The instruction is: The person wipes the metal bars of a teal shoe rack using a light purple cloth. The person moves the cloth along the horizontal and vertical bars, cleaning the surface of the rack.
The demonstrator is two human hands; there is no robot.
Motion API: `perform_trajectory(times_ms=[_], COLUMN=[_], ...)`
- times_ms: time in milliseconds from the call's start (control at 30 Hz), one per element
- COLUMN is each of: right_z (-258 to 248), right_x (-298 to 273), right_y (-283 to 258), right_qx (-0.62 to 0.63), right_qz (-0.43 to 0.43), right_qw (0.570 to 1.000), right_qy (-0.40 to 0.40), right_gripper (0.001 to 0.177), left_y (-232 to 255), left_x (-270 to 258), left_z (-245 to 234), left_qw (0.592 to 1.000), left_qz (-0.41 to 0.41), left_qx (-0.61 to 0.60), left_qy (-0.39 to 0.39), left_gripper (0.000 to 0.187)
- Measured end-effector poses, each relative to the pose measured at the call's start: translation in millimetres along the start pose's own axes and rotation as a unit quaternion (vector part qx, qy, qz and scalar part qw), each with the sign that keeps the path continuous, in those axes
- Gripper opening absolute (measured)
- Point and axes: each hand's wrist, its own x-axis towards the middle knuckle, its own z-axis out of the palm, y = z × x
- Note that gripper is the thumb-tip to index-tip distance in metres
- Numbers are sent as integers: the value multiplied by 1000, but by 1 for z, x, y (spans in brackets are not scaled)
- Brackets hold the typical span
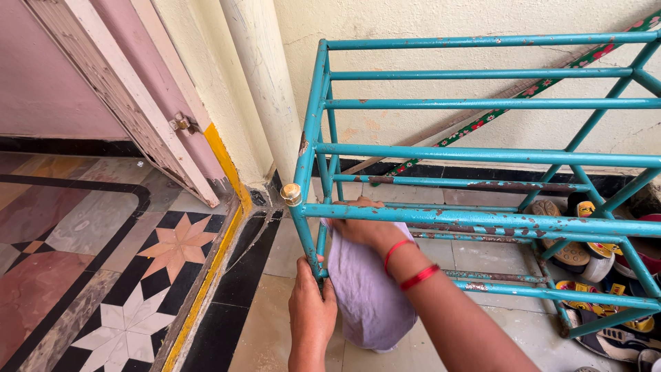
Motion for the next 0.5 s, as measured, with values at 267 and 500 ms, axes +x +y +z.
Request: perform_trajectory(times_ms=[267, 500], right_z=[13, 19], right_x=[59, 66], right_y=[39, 42], right_qx=[86, 99], right_qz=[63, 72], right_qw=[983, 988], right_qy=[-146, -99], right_gripper=[59, 44], left_y=[2, 1], left_x=[3, 7], left_z=[-1, -3], left_qw=[1000, 1000], left_qz=[7, -11], left_qx=[-4, -5], left_qy=[6, -4], left_gripper=[39, 39])
